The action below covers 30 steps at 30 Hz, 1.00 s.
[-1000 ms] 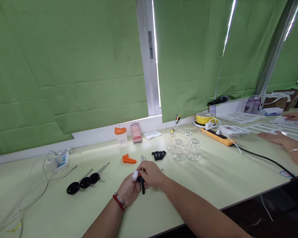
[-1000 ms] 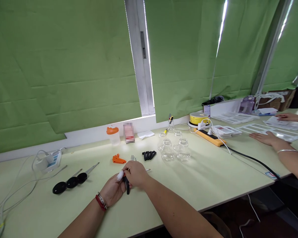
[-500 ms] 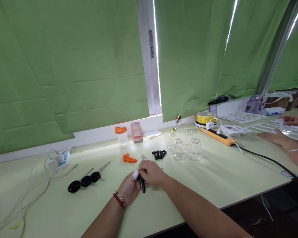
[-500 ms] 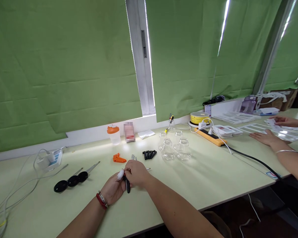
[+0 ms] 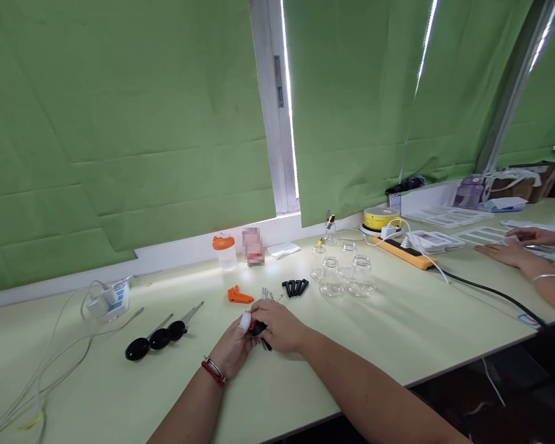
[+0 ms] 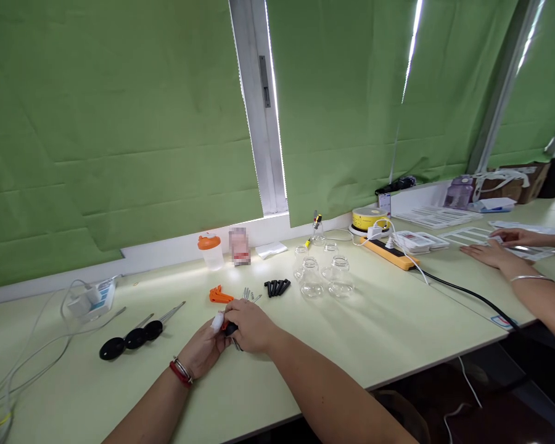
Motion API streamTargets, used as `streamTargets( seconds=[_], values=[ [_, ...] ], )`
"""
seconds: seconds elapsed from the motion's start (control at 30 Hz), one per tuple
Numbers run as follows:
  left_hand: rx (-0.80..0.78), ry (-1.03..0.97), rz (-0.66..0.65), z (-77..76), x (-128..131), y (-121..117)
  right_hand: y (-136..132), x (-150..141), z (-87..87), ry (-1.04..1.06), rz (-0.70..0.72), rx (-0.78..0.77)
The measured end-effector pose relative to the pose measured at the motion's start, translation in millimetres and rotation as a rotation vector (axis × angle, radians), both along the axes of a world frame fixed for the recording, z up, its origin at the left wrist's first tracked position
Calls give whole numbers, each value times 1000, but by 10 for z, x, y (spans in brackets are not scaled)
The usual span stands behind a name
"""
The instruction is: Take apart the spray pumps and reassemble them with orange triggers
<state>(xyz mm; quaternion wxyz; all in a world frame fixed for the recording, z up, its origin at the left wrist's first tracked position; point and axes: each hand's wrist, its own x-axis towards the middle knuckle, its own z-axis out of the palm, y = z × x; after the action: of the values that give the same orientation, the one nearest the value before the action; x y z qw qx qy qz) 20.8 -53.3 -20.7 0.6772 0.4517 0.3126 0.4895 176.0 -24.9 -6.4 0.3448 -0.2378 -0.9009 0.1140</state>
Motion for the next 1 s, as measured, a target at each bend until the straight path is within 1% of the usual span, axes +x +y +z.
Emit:
streamTargets(
  seconds=[0.1,0.17,0.23,0.37,0.43,0.47,0.5,0.53,0.6,0.63,0.67,0.7,0.73,0.83,1.0],
  values=[
    [72,103,-44,57,-15,-18,3,6,8,-27,1,-3],
    [103,188,-50,98,-8,-26,-1,6,12,-29,3,-20],
    [121,232,-40,125,3,-27,-12,3,13,-25,34,-28],
    [82,239,6,107,-4,0,-12,10,-9,-17,123,-19],
    [37,244,67,78,-27,22,41,45,-28,18,94,-49],
    [16,245,106,67,-42,33,87,78,-37,49,28,-77],
    [-1,247,146,59,-57,43,146,122,-46,84,-80,-108],
    [-14,253,183,55,-72,53,215,177,-55,121,-237,-143],
    [-19,277,236,59,-100,67,362,312,-74,141,-623,-213],
    [-14,290,250,65,-112,72,431,385,-86,96,-781,-256],
    [-5,303,259,71,-122,77,492,455,-102,16,-885,-308],
    [4,314,265,75,-132,81,542,518,-120,-61,-941,-352],
    [11,324,270,78,-140,84,580,570,-141,-100,-960,-378],
    [30,340,288,77,-160,93,633,653,-203,-164,-958,-416],
    [25,320,336,56,-197,117,636,642,-242,-212,-970,-434]
  ],
)
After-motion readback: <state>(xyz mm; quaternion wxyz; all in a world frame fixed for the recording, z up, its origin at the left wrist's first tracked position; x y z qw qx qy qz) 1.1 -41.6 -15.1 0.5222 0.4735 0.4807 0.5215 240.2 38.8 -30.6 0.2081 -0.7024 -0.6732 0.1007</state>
